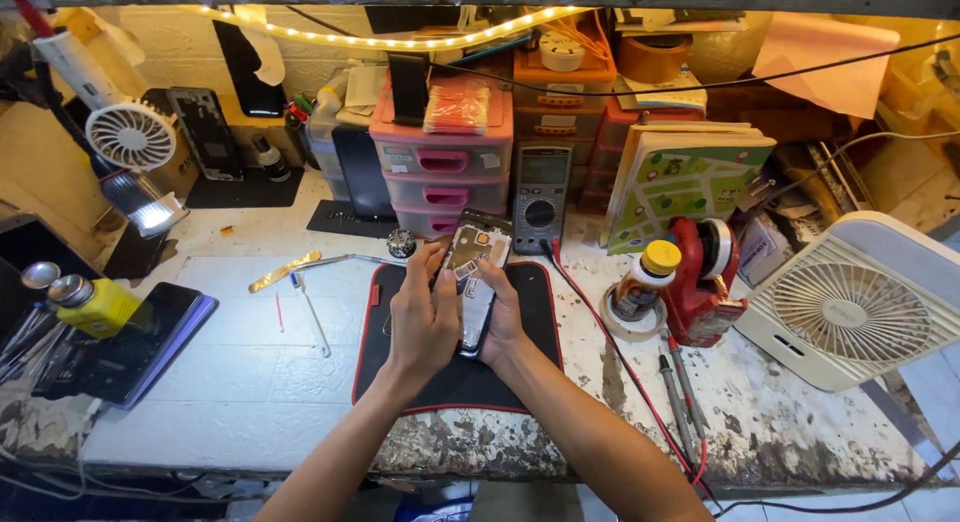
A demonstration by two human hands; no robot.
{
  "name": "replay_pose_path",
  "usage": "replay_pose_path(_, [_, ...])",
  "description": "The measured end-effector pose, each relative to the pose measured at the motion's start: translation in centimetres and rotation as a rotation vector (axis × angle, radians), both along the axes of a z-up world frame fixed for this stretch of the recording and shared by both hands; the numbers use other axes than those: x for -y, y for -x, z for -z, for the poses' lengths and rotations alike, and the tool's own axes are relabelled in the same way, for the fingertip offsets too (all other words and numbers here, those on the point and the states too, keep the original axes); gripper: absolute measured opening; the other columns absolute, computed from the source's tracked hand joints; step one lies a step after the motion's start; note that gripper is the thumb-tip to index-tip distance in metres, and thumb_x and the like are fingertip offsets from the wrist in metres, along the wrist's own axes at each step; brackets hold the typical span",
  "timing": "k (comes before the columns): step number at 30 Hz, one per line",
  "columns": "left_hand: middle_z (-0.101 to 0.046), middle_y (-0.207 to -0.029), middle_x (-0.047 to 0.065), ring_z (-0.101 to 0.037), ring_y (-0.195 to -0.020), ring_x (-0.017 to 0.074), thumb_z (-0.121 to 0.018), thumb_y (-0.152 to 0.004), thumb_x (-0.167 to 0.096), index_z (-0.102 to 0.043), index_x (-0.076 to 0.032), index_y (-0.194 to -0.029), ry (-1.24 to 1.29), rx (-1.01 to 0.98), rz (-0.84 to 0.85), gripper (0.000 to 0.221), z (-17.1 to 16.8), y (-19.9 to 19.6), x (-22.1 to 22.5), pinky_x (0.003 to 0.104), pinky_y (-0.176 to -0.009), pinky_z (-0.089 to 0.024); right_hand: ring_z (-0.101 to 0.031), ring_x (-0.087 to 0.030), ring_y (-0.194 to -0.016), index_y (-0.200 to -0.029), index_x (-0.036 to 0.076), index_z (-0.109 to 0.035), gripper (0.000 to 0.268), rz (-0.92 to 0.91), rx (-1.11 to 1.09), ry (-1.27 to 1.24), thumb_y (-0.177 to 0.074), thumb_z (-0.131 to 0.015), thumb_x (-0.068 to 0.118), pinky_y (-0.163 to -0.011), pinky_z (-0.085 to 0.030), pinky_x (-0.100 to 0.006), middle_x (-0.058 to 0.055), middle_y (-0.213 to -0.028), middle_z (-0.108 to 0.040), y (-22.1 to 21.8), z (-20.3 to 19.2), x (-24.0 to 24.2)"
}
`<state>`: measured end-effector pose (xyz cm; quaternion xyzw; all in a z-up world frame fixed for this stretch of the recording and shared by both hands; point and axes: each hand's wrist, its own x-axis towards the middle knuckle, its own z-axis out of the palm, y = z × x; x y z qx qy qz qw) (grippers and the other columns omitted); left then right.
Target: A technician performs various repair tasks on mobile phones, including prying open casings, inspecting internal components, and testing functionality at a dedicated repair bench.
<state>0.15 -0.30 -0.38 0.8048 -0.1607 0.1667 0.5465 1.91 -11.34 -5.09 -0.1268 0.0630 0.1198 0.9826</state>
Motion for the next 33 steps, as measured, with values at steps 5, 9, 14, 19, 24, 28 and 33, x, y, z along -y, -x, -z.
replay_pose_path(5, [-0.075, -0.110, 0.020, -0.073, -0.104, 0.0397, -0.045, -0.105, -0.021, -0.055, -0.002, -0.128, 0.041, 0.280, -0.155, 0.032, 1.3, -0.9, 0.4, 0.045, -0.085, -0.060, -0.075, -0.042, -0.086, -0.099, 0.002, -0.075, 0.027, 0.063, 0.014, 0.022, -0.091, -0.069, 0.028, -0.077, -0.063, -0.043, -0.029, -0.101, -0.076, 0.1, -0.1, -0.3])
replay_pose_path(9, [-0.077, -0.108, 0.019, -0.074, -0.099, 0.0386, -0.043, -0.105, -0.021, -0.055, -0.002, -0.127, 0.015, 0.309, -0.192, 0.031, 1.0, -1.4, 0.3, 0.044, -0.083, -0.061, -0.077, -0.036, -0.087, -0.100, 0.003, -0.075, 0.031, 0.027, 0.033, 0.049, -0.090, -0.070, 0.032, -0.079, -0.063, -0.043, -0.024, -0.101, -0.078, -0.2, 0.1, -0.1])
replay_pose_path(14, [-0.077, -0.110, 0.015, -0.074, -0.102, 0.0360, -0.047, -0.103, -0.017, -0.057, -0.003, -0.124, 0.097, 0.351, -0.167, 0.027, 1.6, -1.2, 0.2, 0.041, -0.085, -0.061, -0.074, -0.028, -0.075, -0.102, -0.001, -0.074, 0.026, -0.054, 0.002, 0.116, -0.088, -0.066, 0.019, -0.068, -0.061, -0.035, -0.020, -0.088, -0.076, -0.4, 0.1, 0.7])
replay_pose_path(19, [-0.073, -0.114, 0.021, -0.071, -0.107, 0.0423, -0.042, -0.105, -0.018, -0.056, 0.000, -0.125, 0.154, 0.294, -0.058, 0.031, 0.8, -1.0, -1.0, 0.048, -0.088, -0.059, -0.073, -0.035, -0.071, -0.104, -0.004, -0.071, 0.028, -0.044, -0.052, 0.157, -0.082, -0.061, 0.011, -0.062, -0.060, -0.041, -0.025, -0.089, -0.075, -1.5, 5.2, 1.2])
replay_pose_path(24, [-0.073, -0.109, 0.022, -0.071, -0.104, 0.0455, -0.039, -0.106, -0.017, -0.059, -0.001, -0.123, 0.212, 0.201, 0.020, 0.031, 0.6, -2.0, -4.8, 0.049, -0.087, -0.059, -0.073, -0.036, -0.065, -0.105, -0.008, -0.068, 0.029, -0.071, -0.053, 0.174, -0.080, -0.061, 0.006, -0.056, -0.059, -0.038, -0.024, -0.086, -0.074, 0.5, -0.1, -0.2])
replay_pose_path(28, [-0.065, -0.079, 0.008, -0.069, -0.075, 0.0344, -0.059, -0.095, -0.012, -0.069, -0.009, -0.095, -0.164, 0.365, -0.315, 0.011, 5.9, -9.2, -12.4, 0.039, -0.067, -0.057, -0.064, -0.039, -0.118, -0.134, -0.005, -0.055, 0.061, -0.081, -0.051, 0.222, -0.074, -0.056, 0.007, -0.106, -0.046, -0.060, -0.023, -0.129, -0.065, -0.5, 1.5, -0.7])
replay_pose_path(33, [-0.049, -0.074, 0.017, -0.046, -0.064, 0.0337, -0.054, -0.092, 0.006, -0.050, 0.002, -0.075, -0.462, 0.536, -0.560, 0.018, 4.9, -16.8, -22.9, 0.044, -0.051, -0.034, -0.062, -0.039, -0.106, -0.131, -0.006, -0.051, 0.063, -0.166, 0.109, 0.153, -0.074, -0.071, 0.013, -0.104, -0.047, -0.052, -0.023, -0.115, -0.060, -0.5, 2.4, -1.0])
